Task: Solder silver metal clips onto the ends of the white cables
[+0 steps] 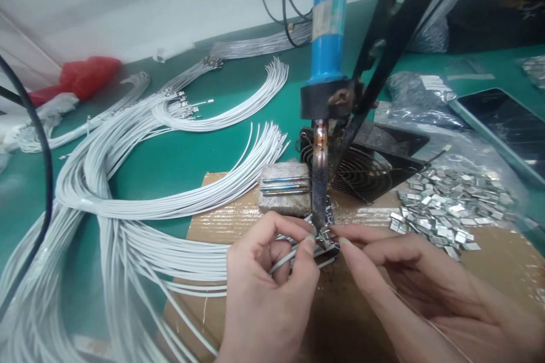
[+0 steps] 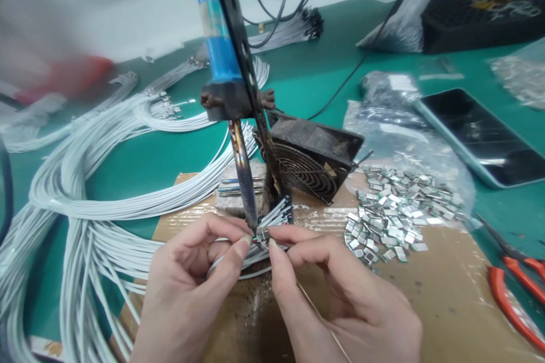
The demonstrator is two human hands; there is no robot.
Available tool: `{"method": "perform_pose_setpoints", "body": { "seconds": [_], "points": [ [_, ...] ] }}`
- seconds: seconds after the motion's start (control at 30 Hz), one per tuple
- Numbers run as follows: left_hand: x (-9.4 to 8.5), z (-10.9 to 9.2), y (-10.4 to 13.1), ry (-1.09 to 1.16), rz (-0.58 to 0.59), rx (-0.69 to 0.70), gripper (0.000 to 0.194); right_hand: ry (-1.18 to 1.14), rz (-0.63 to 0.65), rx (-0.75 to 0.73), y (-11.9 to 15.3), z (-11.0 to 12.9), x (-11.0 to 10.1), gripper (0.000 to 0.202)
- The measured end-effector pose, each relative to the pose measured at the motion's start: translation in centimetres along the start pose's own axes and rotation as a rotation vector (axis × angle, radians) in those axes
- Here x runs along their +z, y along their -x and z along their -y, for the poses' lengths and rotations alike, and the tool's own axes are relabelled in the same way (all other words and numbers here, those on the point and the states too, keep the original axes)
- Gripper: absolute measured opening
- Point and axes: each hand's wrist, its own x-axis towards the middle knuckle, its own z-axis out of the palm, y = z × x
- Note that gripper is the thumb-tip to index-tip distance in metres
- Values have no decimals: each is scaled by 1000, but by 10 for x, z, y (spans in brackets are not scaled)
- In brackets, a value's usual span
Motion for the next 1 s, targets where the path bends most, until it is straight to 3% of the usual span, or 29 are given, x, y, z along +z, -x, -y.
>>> {"method": "perform_pose_setpoints", "body": {
  "seconds": [0.37, 0.57, 0.73, 0.9, 1.0],
  "points": [
    [-1, 1, 2, 37, -3, 15, 10, 30, 13, -15, -1, -3, -3, 16],
    [4, -4, 2, 83, -94, 9, 11, 95, 128, -189, -9, -3, -7, 13],
    [3, -4, 2, 120, -82, -5, 11, 12, 18, -84, -4, 0, -2, 19],
    [6, -6, 3, 154, -95, -38, 13, 71, 55, -154, -5, 0, -2, 19],
    [5, -6, 3, 167, -103, -55, 13, 115, 14, -133, -4, 3, -3, 21]
  ]
}}
